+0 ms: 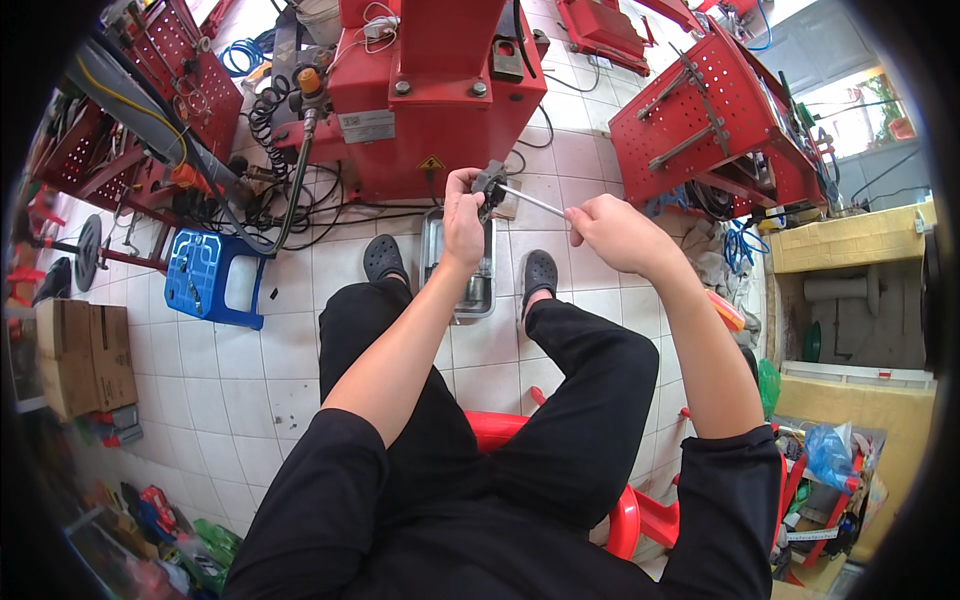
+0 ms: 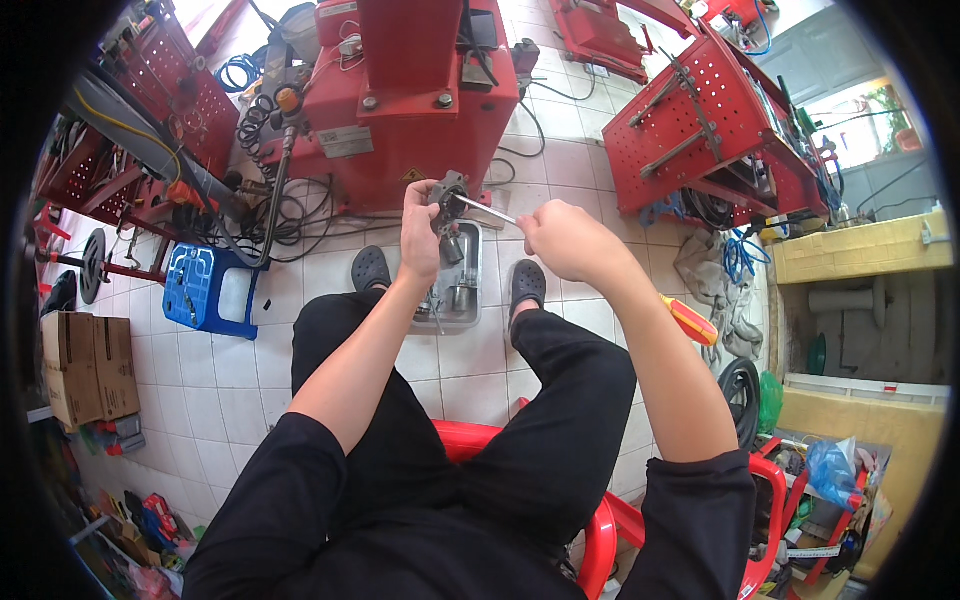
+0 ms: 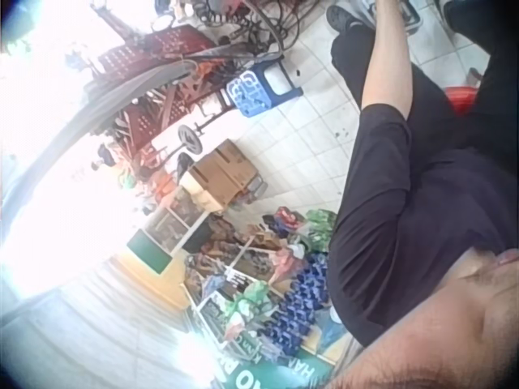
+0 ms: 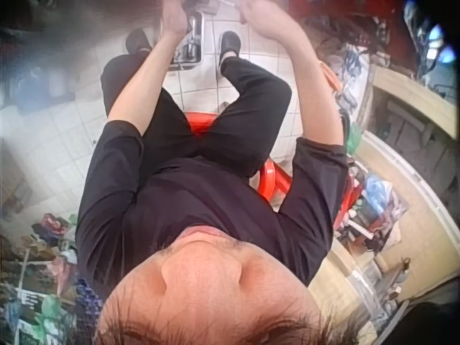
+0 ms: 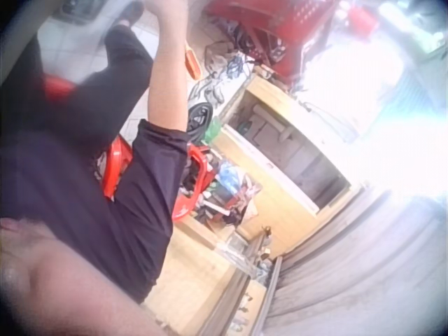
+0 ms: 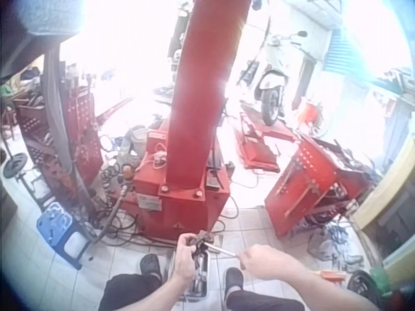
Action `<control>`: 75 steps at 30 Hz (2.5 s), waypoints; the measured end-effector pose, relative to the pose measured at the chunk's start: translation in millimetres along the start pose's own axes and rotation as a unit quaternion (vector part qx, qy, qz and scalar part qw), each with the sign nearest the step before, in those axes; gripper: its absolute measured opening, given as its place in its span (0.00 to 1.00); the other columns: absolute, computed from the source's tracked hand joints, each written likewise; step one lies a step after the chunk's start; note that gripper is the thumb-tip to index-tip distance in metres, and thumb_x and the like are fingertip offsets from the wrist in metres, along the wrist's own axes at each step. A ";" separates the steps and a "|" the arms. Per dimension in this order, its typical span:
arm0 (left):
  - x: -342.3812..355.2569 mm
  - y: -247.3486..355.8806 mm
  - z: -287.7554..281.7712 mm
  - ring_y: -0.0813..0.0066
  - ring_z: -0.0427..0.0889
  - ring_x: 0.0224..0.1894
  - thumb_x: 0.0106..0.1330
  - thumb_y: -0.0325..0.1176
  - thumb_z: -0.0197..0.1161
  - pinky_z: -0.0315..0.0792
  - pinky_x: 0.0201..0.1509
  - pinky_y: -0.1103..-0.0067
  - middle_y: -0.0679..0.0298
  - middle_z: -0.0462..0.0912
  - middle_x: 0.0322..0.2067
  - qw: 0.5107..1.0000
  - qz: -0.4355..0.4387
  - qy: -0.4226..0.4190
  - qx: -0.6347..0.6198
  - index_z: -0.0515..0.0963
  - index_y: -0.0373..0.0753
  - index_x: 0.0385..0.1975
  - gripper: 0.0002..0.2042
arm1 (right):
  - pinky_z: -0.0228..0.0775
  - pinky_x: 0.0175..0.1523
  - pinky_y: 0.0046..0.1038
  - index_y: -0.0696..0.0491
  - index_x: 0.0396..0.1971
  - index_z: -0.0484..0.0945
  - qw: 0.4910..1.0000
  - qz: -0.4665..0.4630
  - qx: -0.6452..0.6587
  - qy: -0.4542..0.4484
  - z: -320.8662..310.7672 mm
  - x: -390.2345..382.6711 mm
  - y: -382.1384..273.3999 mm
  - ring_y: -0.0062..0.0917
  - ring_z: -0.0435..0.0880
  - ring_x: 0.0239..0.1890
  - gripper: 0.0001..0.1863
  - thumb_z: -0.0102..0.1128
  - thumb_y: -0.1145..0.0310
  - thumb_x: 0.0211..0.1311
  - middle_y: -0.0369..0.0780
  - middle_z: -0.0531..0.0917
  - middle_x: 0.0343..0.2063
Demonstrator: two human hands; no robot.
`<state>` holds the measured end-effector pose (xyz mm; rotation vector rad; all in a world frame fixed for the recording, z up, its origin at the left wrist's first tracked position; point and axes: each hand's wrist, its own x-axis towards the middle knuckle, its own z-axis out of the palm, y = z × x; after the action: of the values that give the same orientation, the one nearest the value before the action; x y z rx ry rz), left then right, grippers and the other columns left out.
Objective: The person sits on a red chair in a workshop and uses a screwdriver to disassemble a cylindrical mechanical part. They remove screws and separate the housing into two pieces, then place the components into a metal tray on the floor.
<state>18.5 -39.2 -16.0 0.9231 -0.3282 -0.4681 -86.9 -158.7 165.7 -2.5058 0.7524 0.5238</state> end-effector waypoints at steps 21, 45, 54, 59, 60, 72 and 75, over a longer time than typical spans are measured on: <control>-8.1 12.8 13.8 0.59 0.81 0.37 0.65 0.34 0.36 0.71 0.34 0.73 0.54 0.78 0.38 0.968 -0.168 0.026 -0.184 0.62 0.39 0.47 0.14 | 0.67 0.44 0.43 0.59 0.37 0.69 0.991 -0.014 0.018 0.129 27.5 0.2 -13.3 0.50 0.77 0.40 0.18 0.48 0.57 0.63 0.54 0.80 0.31; -18.1 2.3 18.8 0.74 0.76 0.34 0.68 0.42 0.43 0.69 0.33 0.75 0.65 0.77 0.35 0.970 -0.210 -0.008 -0.124 0.70 0.42 0.45 0.14 | 0.71 0.31 0.38 0.53 0.33 0.73 0.905 -0.278 -0.012 0.322 81.8 52.8 11.7 0.40 0.80 0.28 0.07 0.56 0.72 0.52 0.43 0.79 0.25; -19.9 6.6 23.5 0.74 0.75 0.33 0.70 0.39 0.38 0.69 0.31 0.75 0.65 0.76 0.35 0.968 -0.237 -0.001 -0.087 0.68 0.41 0.43 0.12 | 0.71 0.33 0.38 0.55 0.28 0.74 0.921 -0.251 -0.010 0.298 80.3 58.6 16.7 0.40 0.80 0.28 0.07 0.56 0.69 0.51 0.44 0.80 0.23; -19.8 11.6 27.6 0.75 0.75 0.34 0.70 0.39 0.38 0.69 0.32 0.75 0.65 0.75 0.36 0.966 -0.244 -0.001 -0.081 0.67 0.41 0.43 0.12 | 0.70 0.34 0.37 0.57 0.30 0.77 0.928 -0.228 0.052 0.290 76.0 54.7 18.1 0.41 0.80 0.28 0.08 0.57 0.70 0.50 0.46 0.80 0.24; -19.7 11.3 27.4 0.75 0.75 0.35 0.70 0.39 0.38 0.69 0.32 0.75 0.65 0.75 0.36 0.966 -0.244 -0.004 -0.083 0.67 0.41 0.44 0.12 | 0.70 0.36 0.38 0.57 0.31 0.77 0.932 -0.219 0.058 0.283 75.8 54.0 17.8 0.41 0.80 0.29 0.09 0.56 0.69 0.50 0.46 0.80 0.25; -18.3 2.4 22.2 0.72 0.76 0.43 0.69 0.38 0.41 0.71 0.46 0.69 0.62 0.76 0.42 0.968 -0.207 -0.040 -0.138 0.65 0.40 0.47 0.13 | 0.68 0.29 0.32 0.56 0.30 0.76 0.906 -0.230 0.093 0.344 87.6 51.0 22.2 0.37 0.77 0.22 0.08 0.60 0.70 0.49 0.46 0.78 0.22; -18.5 1.4 19.3 0.71 0.77 0.43 0.68 0.38 0.42 0.72 0.45 0.69 0.62 0.76 0.42 0.967 -0.205 -0.040 -0.149 0.65 0.40 0.48 0.13 | 0.64 0.24 0.28 0.57 0.29 0.76 0.902 -0.223 0.131 0.346 88.9 48.8 19.1 0.28 0.72 0.17 0.08 0.61 0.71 0.49 0.43 0.76 0.18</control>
<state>-5.9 -42.0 -5.3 0.6768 -0.1313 -0.9123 -79.8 -145.6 63.6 -2.4685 0.4007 -0.6210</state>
